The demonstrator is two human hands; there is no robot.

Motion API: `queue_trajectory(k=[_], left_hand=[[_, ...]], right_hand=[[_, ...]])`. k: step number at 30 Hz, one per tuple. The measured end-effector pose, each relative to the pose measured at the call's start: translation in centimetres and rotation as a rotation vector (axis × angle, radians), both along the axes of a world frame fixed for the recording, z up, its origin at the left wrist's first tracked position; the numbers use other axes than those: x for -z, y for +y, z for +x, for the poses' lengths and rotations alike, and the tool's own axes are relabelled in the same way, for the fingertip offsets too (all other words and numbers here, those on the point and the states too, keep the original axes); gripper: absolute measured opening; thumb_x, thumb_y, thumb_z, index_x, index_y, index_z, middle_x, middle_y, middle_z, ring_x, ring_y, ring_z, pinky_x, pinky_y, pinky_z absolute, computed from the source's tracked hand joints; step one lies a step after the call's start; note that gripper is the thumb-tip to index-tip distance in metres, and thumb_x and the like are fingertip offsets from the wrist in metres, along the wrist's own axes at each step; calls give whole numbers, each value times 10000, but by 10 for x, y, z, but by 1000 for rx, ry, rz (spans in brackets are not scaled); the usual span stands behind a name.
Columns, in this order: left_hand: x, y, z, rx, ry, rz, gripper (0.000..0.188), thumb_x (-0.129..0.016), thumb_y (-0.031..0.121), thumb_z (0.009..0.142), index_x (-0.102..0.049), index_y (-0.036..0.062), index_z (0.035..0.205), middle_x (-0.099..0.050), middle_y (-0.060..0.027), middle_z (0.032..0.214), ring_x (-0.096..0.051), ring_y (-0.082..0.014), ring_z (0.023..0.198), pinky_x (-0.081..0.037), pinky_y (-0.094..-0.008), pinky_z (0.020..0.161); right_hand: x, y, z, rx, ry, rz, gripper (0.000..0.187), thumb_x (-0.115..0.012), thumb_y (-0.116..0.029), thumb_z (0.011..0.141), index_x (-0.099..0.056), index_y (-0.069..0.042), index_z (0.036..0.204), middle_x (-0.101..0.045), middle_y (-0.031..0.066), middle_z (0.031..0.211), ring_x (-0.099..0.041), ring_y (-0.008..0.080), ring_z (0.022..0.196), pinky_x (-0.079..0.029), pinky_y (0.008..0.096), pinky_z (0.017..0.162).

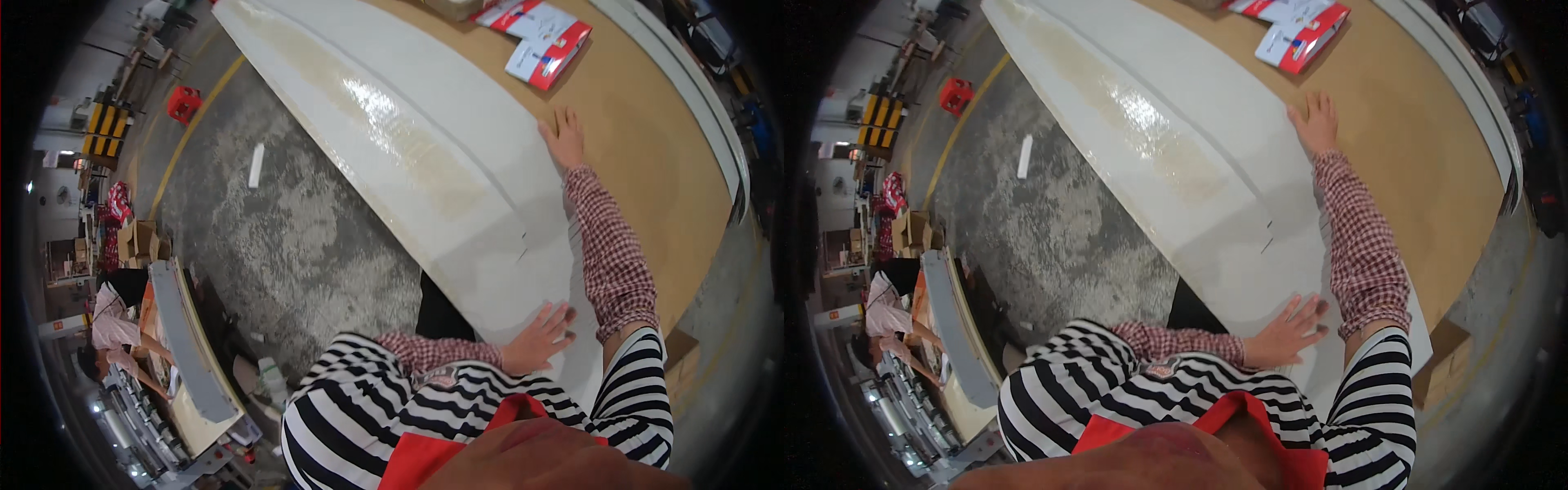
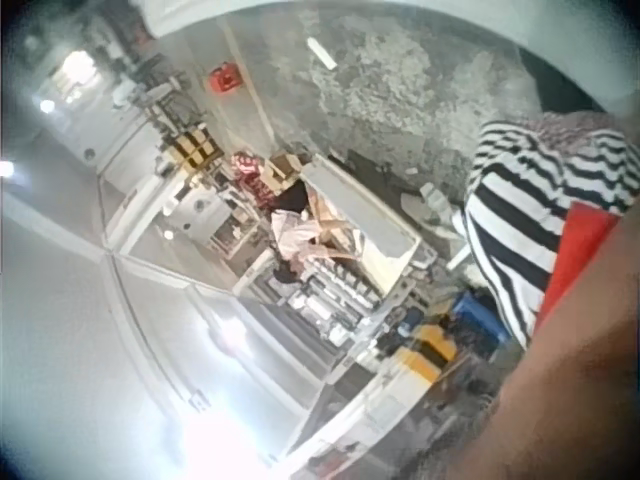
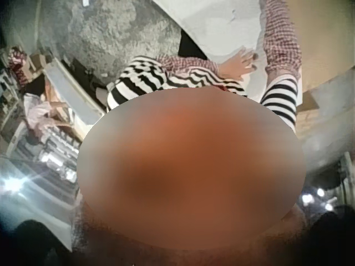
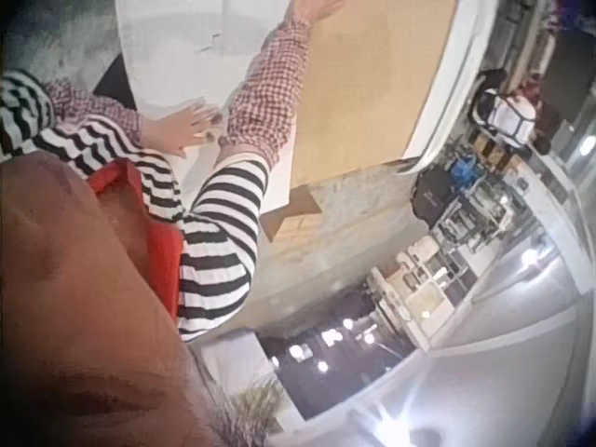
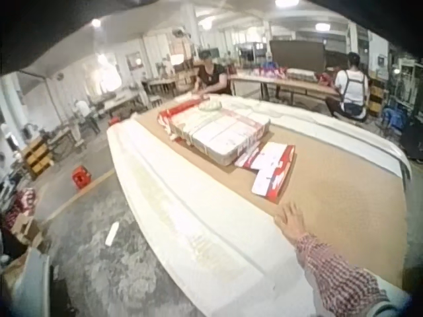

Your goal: The person folds flat white cardboard pieces into small rectangular boxes on a workbench. They repeatedly pick up a flat piece, fold the side flaps inward, and then fold the top and bottom flaps to close the box. The finished boxes are stacked in a pile on the table.

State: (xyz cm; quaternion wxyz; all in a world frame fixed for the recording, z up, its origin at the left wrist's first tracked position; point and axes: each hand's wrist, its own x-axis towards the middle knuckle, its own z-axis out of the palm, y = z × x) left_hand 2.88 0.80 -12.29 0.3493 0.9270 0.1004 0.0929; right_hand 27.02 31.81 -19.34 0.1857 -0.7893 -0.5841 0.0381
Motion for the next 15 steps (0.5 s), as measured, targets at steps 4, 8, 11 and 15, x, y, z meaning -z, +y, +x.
queue_trajectory(k=[4, 8, 11, 15], left_hand=[[5, -7, 0, 13, 28, 36, 853, -705, 563, 711, -469, 134, 1410, -204, -214, 1579, -66, -411, 1480, -25, -596, 1171], [-3, 1, 3, 41, 79, -61, 861, -638, 608, 758, -443, 117, 1438, -135, -230, 1596, -11, -400, 1487, 50, -581, 1168], [-16, 16, 0, 109, 136, -35, 854, -635, 585, 777, -429, 103, 1450, -103, -252, 1596, 8, -406, 1487, 59, -588, 1163], [-21, 27, 0, 147, 185, -58, 870, -631, 568, 789, -393, 92, 1477, -65, -268, 1595, 28, -423, 1481, 57, -605, 1154]], right_hand=[[8, -16, 44, -37, 211, -9, 727, -520, -518, 943, -403, -2, 1441, -271, 233, 1549, -226, 397, 1441, -192, 430, 1184], [5, -10, 53, -69, 34, -194, 751, -510, -522, 949, -360, 5, 1462, -238, 201, 1573, -201, 353, 1462, -191, 405, 1187], [-6, -8, 41, -36, -41, -252, 781, -509, -530, 948, -313, 3, 1485, -217, 186, 1584, -196, 344, 1465, -194, 400, 1187], [-14, -1, 40, -44, 38, -276, 809, -518, -536, 942, -275, -5, 1502, -189, 183, 1592, -184, 358, 1466, -188, 404, 1190]])
